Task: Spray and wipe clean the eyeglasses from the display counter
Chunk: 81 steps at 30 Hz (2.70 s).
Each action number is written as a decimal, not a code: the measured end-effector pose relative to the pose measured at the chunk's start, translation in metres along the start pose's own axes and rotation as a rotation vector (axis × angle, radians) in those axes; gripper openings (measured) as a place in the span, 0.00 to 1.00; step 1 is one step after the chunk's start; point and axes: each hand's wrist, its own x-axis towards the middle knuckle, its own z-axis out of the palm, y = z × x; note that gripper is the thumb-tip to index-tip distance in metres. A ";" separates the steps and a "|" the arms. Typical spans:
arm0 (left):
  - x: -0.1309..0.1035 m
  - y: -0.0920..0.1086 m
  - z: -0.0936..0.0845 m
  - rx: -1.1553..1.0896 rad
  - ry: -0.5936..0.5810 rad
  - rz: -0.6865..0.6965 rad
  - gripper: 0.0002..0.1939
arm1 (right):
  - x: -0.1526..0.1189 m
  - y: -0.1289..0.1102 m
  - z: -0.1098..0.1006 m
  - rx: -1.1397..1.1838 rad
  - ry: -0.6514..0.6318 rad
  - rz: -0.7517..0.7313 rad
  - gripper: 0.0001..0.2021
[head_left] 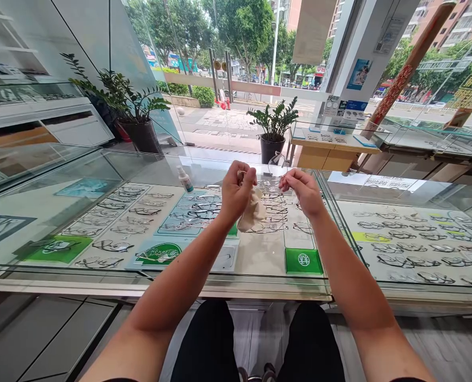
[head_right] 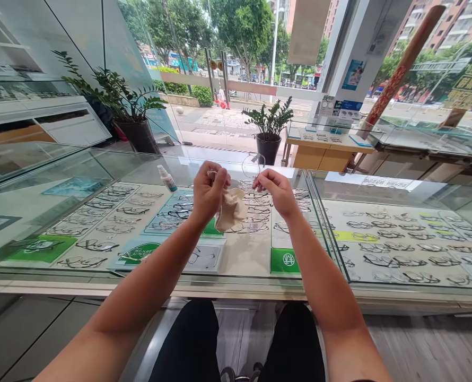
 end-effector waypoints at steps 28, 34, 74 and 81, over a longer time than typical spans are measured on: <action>-0.001 0.008 -0.005 0.169 0.177 0.107 0.33 | -0.005 -0.005 0.000 -0.220 0.489 -0.205 0.14; 0.000 0.004 -0.006 0.226 0.240 0.157 0.29 | -0.012 -0.002 0.014 -0.160 0.326 -0.314 0.14; 0.066 0.130 -0.015 0.490 -0.092 0.683 0.30 | 0.008 -0.157 -0.027 -0.645 0.199 -0.516 0.25; 0.066 0.130 -0.015 0.485 -0.103 0.648 0.29 | 0.007 -0.159 -0.023 -0.622 0.171 -0.505 0.24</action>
